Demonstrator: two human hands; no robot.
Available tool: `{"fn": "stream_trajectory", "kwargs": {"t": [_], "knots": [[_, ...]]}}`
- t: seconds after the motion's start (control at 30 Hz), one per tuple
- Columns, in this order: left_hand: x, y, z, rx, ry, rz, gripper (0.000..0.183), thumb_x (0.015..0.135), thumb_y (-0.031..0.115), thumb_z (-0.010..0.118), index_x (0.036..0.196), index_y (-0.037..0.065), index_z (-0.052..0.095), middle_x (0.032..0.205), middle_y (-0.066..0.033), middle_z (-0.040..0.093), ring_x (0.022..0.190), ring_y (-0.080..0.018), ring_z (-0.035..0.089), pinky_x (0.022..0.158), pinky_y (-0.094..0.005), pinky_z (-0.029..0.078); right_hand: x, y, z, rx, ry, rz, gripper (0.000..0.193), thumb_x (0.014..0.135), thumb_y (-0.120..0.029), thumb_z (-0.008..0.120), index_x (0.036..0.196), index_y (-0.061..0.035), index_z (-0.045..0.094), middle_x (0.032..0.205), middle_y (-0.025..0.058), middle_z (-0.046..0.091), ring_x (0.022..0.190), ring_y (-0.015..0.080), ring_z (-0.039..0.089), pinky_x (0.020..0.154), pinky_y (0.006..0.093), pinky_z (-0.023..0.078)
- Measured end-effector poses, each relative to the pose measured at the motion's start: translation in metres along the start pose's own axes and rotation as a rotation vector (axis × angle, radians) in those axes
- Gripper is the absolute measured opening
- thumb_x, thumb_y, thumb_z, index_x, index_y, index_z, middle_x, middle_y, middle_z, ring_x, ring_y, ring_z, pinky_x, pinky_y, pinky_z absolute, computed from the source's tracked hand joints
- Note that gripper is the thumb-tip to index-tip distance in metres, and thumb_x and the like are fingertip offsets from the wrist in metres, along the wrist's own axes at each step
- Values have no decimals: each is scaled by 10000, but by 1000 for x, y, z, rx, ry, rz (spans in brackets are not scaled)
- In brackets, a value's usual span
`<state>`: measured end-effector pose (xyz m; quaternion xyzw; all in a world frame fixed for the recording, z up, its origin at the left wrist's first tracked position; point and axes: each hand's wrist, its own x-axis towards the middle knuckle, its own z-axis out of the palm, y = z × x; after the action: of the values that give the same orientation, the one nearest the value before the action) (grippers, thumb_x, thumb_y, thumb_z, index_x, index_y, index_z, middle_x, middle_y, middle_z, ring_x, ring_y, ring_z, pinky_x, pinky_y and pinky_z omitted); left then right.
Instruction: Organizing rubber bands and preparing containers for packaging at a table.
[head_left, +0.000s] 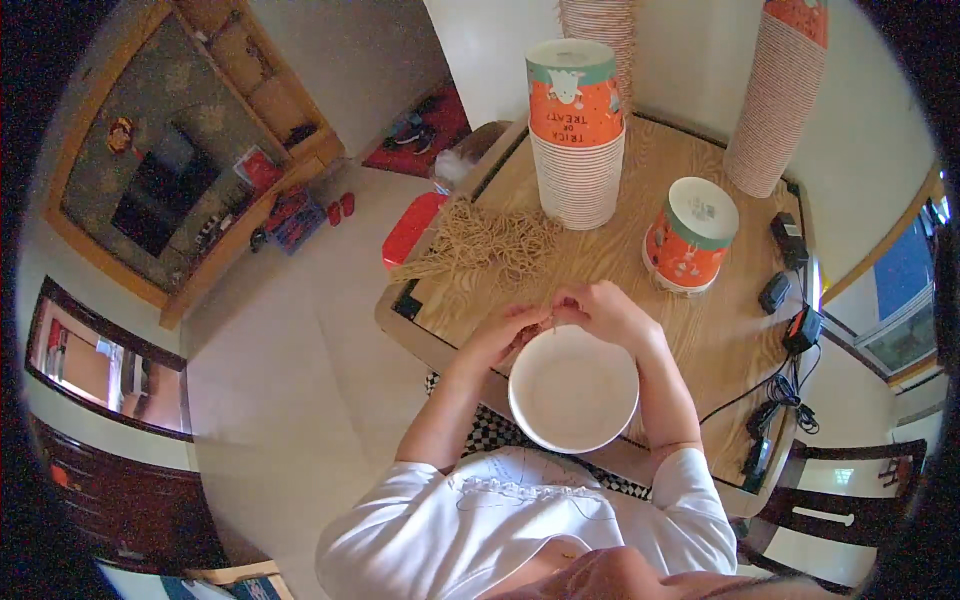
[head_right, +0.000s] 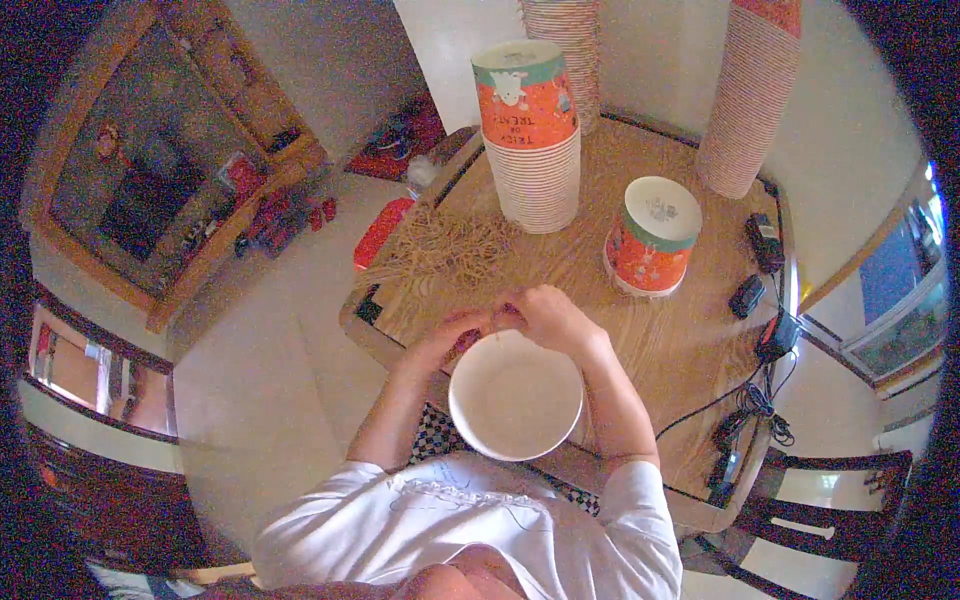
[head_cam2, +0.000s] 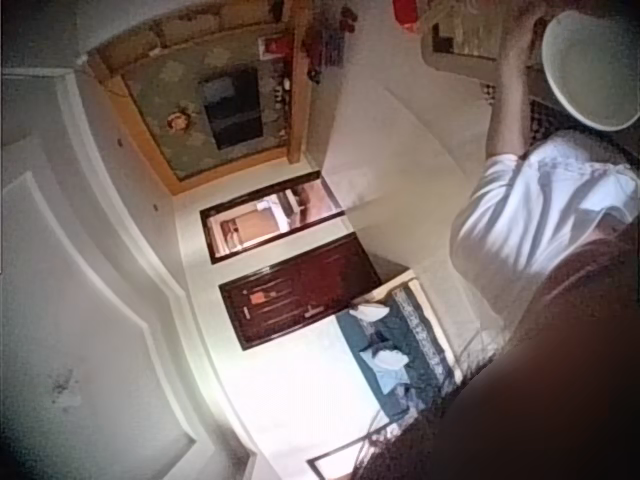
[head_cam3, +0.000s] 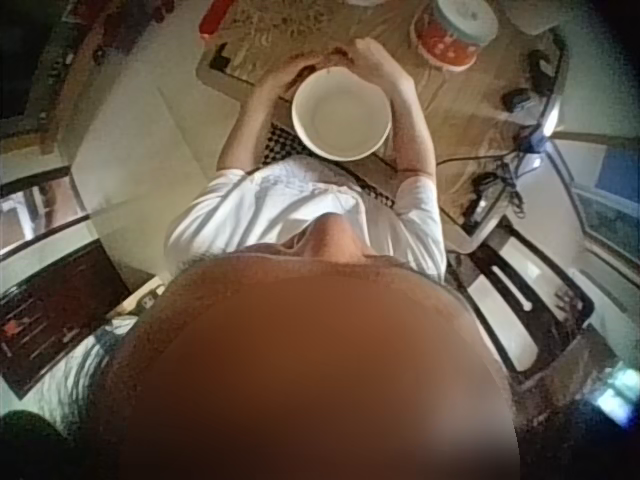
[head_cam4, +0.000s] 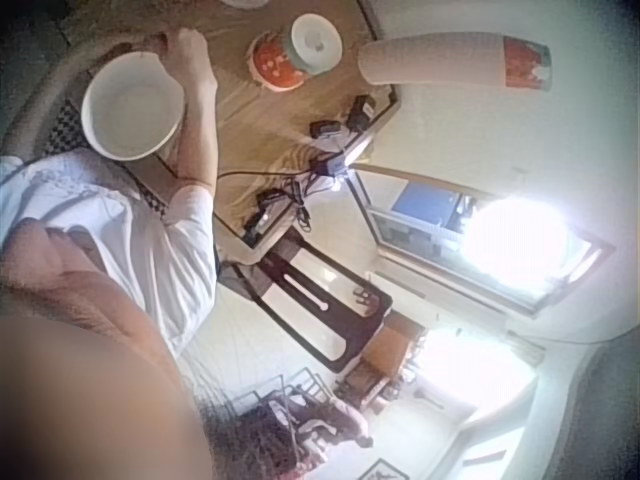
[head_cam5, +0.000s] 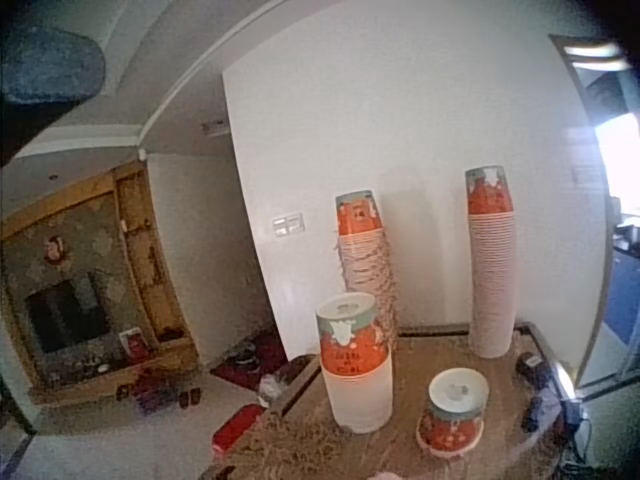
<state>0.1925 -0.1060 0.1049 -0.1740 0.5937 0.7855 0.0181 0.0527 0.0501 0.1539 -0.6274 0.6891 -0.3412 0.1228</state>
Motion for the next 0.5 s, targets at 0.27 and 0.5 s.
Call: {"fn": "stream_trajectory", "kwargs": {"t": [0.27, 0.5], "knots": [[-5, 6, 5, -125, -16, -39, 237, 830, 221, 656, 986, 43, 638, 871, -43, 658, 747, -114, 624, 646, -243, 503, 2, -4, -3, 6, 67, -20, 107, 821, -127, 608, 888, -46, 591, 740, 132, 626, 688, 299, 630, 606, 364, 492], [-5, 9, 10, -195, 67, 9, 258, 834, 187, 651, 1019, 8, 631, 879, -70, 661, 735, -142, 636, 643, -269, 521, 2, -8, -5, 49, 72, -9, 122, 815, -132, 631, 870, -31, 589, 742, 123, 626, 687, 265, 637, 604, 353, 492]]}}
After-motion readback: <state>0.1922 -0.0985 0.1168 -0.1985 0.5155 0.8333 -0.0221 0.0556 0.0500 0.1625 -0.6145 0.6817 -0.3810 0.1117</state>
